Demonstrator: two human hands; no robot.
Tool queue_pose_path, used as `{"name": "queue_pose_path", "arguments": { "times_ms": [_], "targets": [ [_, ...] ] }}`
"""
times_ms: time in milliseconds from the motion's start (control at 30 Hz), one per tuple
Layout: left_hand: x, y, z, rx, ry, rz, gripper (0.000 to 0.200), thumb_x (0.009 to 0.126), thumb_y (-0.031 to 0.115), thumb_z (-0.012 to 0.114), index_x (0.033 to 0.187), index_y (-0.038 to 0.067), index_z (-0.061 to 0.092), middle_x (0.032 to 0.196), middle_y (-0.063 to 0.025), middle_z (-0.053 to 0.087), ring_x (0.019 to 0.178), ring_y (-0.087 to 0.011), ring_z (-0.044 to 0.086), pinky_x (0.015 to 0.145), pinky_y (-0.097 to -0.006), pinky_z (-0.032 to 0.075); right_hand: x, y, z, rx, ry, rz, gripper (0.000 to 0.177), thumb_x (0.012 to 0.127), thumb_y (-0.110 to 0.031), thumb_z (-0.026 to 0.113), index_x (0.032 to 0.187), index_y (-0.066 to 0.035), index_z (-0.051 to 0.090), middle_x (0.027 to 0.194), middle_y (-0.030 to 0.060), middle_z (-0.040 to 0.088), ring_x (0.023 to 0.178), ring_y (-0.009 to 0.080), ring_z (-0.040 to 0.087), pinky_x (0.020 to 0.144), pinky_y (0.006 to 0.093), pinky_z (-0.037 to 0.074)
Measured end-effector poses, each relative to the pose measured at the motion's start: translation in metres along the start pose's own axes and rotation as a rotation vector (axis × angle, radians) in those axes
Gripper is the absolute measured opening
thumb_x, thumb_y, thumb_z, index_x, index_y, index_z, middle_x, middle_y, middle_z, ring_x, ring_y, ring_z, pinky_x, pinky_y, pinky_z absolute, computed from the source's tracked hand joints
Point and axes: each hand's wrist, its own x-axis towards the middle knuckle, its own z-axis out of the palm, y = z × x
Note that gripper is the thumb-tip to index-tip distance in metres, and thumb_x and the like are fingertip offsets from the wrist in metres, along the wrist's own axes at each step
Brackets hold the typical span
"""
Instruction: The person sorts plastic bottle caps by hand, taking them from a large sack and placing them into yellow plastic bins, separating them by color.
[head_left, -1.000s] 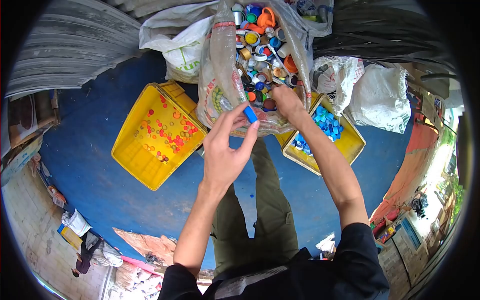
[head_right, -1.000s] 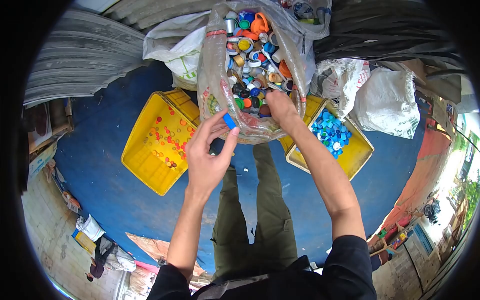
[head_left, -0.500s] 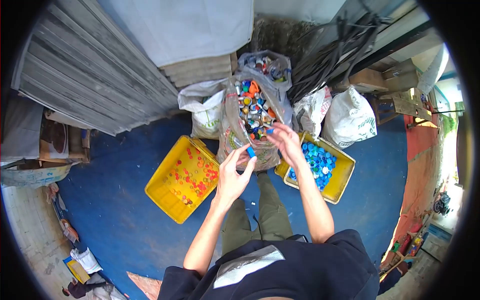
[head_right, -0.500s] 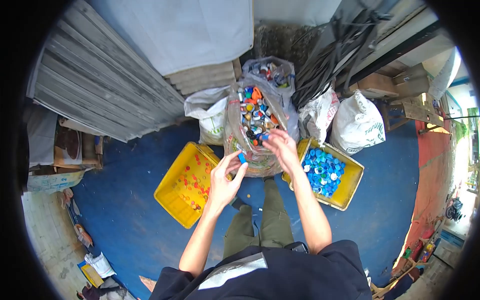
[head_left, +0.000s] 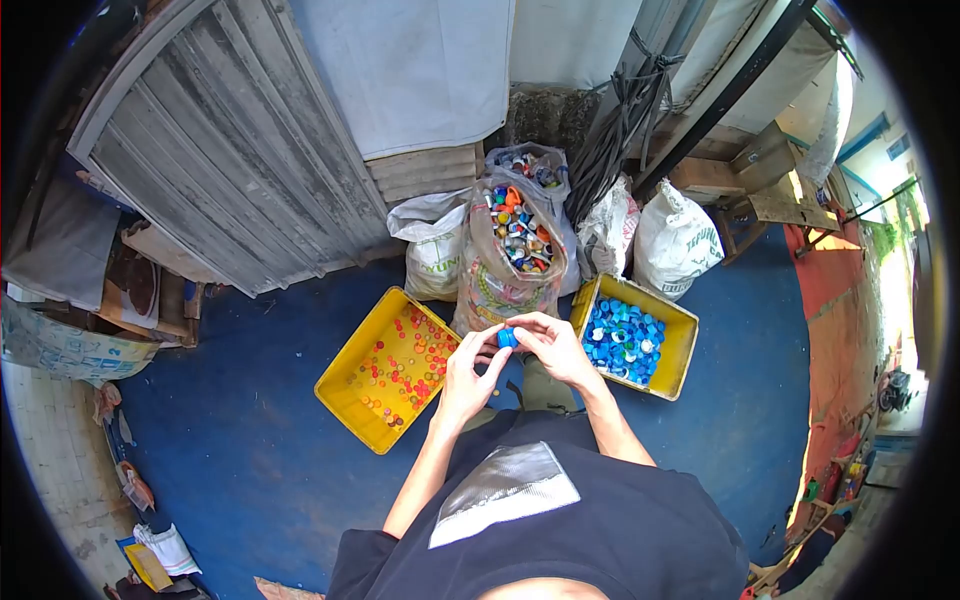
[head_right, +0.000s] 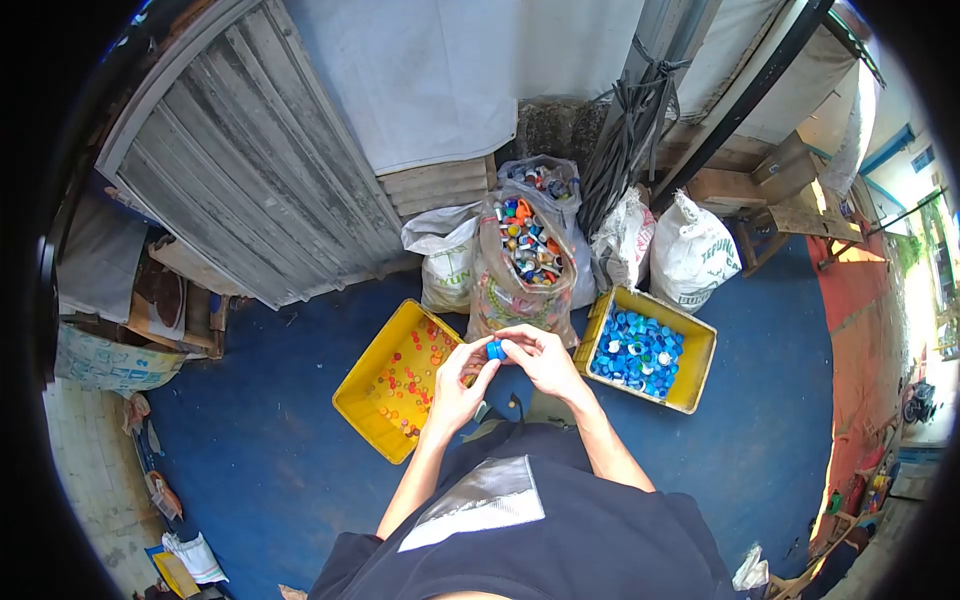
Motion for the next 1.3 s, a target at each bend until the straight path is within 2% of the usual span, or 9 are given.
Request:
{"name": "queue_pose_path", "arguments": {
  "times_ms": [200, 333, 600, 767, 900, 1033, 1167, 1200, 1300],
  "targets": [
    [-0.035, -0.002, -0.01, 0.043, -0.07, 0.079, 0.042, 0.095, 0.011, 0.077, 0.136, 0.005, 0.068, 0.118, -0.0101, 0.064, 0.096, -0.0185, 0.072, 0.078, -0.0301, 0.058, -0.05, 0.016, 0.028, 0.043, 0.108, -0.03, 0.028, 0.106, -0.015, 0.068, 0.129, 0.001, 0.069, 0.122, 0.011, 0.073, 0.111, 0.017, 0.07, 0.094, 0.0333, 0.063],
    [-0.04, 0.003, -0.012, 0.05, -0.206, 0.141, 0.039, 0.094, 0.011, 0.078, 0.131, 0.005, 0.07, 0.119, -0.0105, 0.065, 0.096, -0.0193, 0.072, 0.079, -0.0311, 0.058, -0.077, 0.021, 0.03, 0.092, 0.172, -0.014, 0.028, 0.106, -0.017, 0.068, 0.127, 0.001, 0.07, 0.118, 0.0116, 0.074, 0.108, 0.0178, 0.072, 0.092, 0.0335, 0.064],
    [-0.042, 0.015, 0.026, 0.073, -0.23, 0.154, 0.035, 0.093, 0.012, 0.08, 0.126, 0.004, 0.071, 0.119, -0.0095, 0.065, 0.103, -0.0208, 0.069, 0.087, -0.033, 0.056, -0.104, 0.012, 0.004, 0.15, 0.197, -0.012, 0.028, 0.105, -0.015, 0.07, 0.126, 0.003, 0.068, 0.115, 0.0127, 0.074, 0.105, 0.0175, 0.072, 0.091, 0.0329, 0.064],
    [-0.027, 0.024, 0.087, 0.064, -0.257, 0.171, 0.031, 0.096, 0.007, 0.076, 0.126, 0.001, 0.07, 0.123, -0.0102, 0.063, 0.103, -0.0192, 0.069, 0.086, -0.0316, 0.058, -0.125, 0.004, -0.054, 0.187, 0.181, -0.106, 0.036, 0.099, -0.01, 0.078, 0.129, 0.005, 0.065, 0.114, 0.0109, 0.074, 0.105, 0.0147, 0.071, 0.096, 0.0307, 0.06],
    [-0.008, 0.037, 0.159, -0.059, -0.381, 0.135, 0.039, 0.097, 0.005, 0.076, 0.135, 0.001, 0.069, 0.123, -0.0096, 0.063, 0.099, -0.0142, 0.069, 0.083, -0.0261, 0.057, -0.152, -0.007, -0.126, 0.157, 0.266, -0.115, 0.038, 0.096, -0.008, 0.08, 0.128, 0.004, 0.064, 0.114, 0.01, 0.073, 0.105, 0.0149, 0.07, 0.094, 0.0302, 0.059],
    [0.007, 0.056, 0.241, -0.064, -0.497, 0.139, 0.045, 0.097, 0.007, 0.077, 0.141, 0.003, 0.067, 0.126, -0.0103, 0.064, 0.099, -0.0135, 0.069, 0.083, -0.0267, 0.058, -0.19, -0.013, -0.204, 0.113, 0.358, -0.101, 0.038, 0.095, -0.009, 0.081, 0.127, 0.002, 0.063, 0.118, 0.0095, 0.07, 0.106, 0.0152, 0.07, 0.093, 0.0302, 0.059],
    [0.015, 0.064, 0.319, -0.194, -0.619, 0.086, 0.05, 0.096, 0.008, 0.079, 0.144, 0.004, 0.065, 0.124, -0.0099, 0.064, 0.103, -0.0141, 0.07, 0.087, -0.0273, 0.059, -0.225, -0.016, -0.263, 0.121, 0.498, -0.104, 0.036, 0.099, -0.013, 0.078, 0.127, 0.003, 0.063, 0.115, 0.0118, 0.071, 0.101, 0.0148, 0.071, 0.085, 0.03, 0.061],
    [0.016, 0.064, 0.337, -0.256, -0.66, 0.033, 0.053, 0.095, 0.002, 0.079, 0.146, 0.001, 0.062, 0.127, -0.0068, 0.063, 0.105, -0.0115, 0.069, 0.092, -0.0262, 0.057, -0.234, -0.017, -0.277, 0.112, 0.531, -0.104, 0.036, 0.099, -0.013, 0.078, 0.127, 0.003, 0.063, 0.114, 0.0121, 0.071, 0.101, 0.015, 0.071, 0.085, 0.0298, 0.061],
    [0.019, 0.06, 0.388, -0.283, -0.719, 0.031, 0.049, 0.095, 0.002, 0.079, 0.142, 0.002, 0.064, 0.125, -0.007, 0.066, 0.107, -0.0122, 0.069, 0.095, -0.0275, 0.057, -0.261, -0.011, -0.311, 0.104, 0.623, -0.094, 0.037, 0.099, -0.014, 0.078, 0.128, 0.005, 0.064, 0.114, 0.0132, 0.071, 0.101, 0.0158, 0.071, 0.086, 0.0295, 0.061]
  ]
}}
